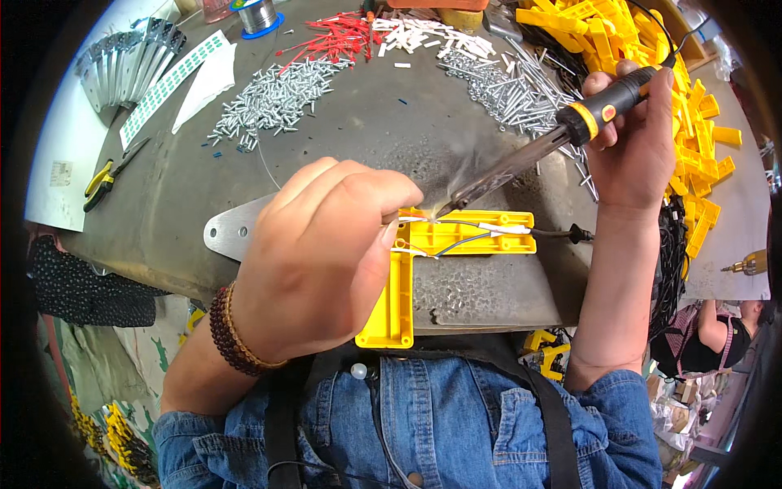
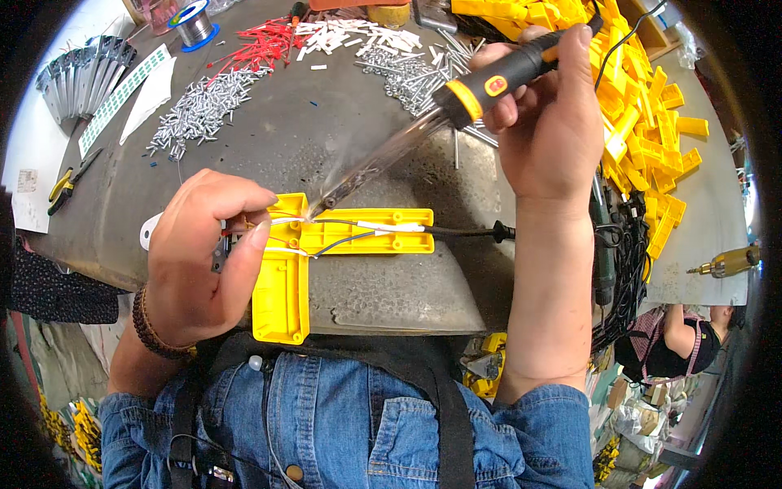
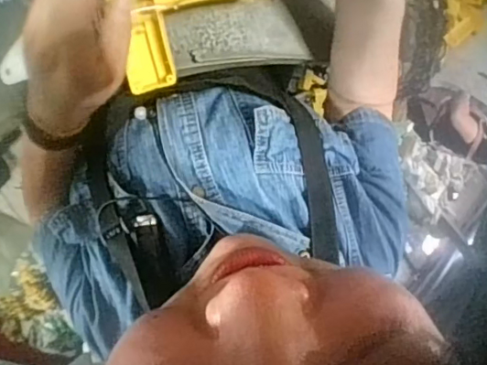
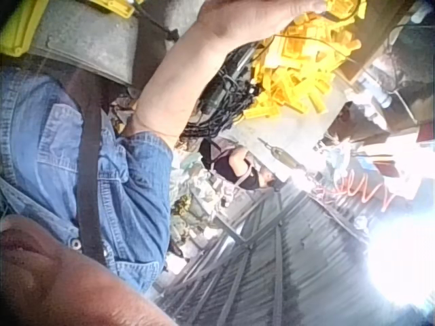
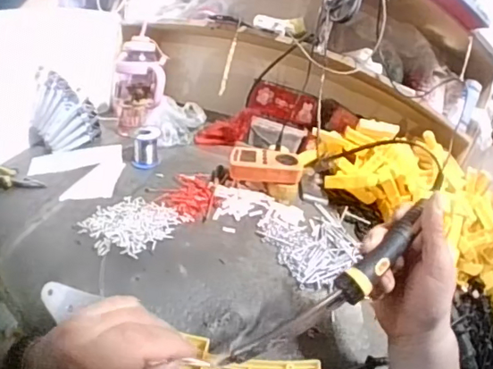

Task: Assembling the internal components and wiring of a yellow plastic electronic device housing.

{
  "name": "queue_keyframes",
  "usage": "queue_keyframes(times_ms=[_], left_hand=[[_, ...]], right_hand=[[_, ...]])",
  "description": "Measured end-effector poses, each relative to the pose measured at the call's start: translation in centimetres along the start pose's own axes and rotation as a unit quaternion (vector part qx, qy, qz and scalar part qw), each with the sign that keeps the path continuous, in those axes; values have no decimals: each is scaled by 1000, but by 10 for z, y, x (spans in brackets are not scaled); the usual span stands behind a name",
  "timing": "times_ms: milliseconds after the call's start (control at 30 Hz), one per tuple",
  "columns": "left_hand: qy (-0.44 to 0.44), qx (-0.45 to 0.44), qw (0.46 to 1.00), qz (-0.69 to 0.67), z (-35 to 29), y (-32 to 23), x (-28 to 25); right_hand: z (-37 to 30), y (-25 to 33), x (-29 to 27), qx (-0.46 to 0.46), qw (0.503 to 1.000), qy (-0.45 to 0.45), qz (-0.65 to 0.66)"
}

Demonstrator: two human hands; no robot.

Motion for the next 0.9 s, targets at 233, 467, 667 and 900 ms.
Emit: queue_keyframes(times_ms=[233, 467, 667, 900], left_hand=[[20, 2, 1000, 0, -2, -6, -8], [54, 44, 997, 33, -5, -10, -3], [63, 44, 996, 44, -4, -8, -2], [74, 35, 996, 41, -4, -9, 2]], right_hand=[[-2, 9, -3, -16, 999, -23, -19], [-4, -2, 15, 15, 999, 28, -16], [-4, -3, 16, 11, 999, 37, -17], [-6, -1, 18, 6, 999, 28, -31]])
Point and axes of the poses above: each hand's wrist, its own z-axis towards the middle knuckle, its own x-axis out of the palm, y = z × x, the point moved 5 cm from there along z, towards the middle knuckle, and after that the axes turned 12 degrees about y, right-handed, at the moved point
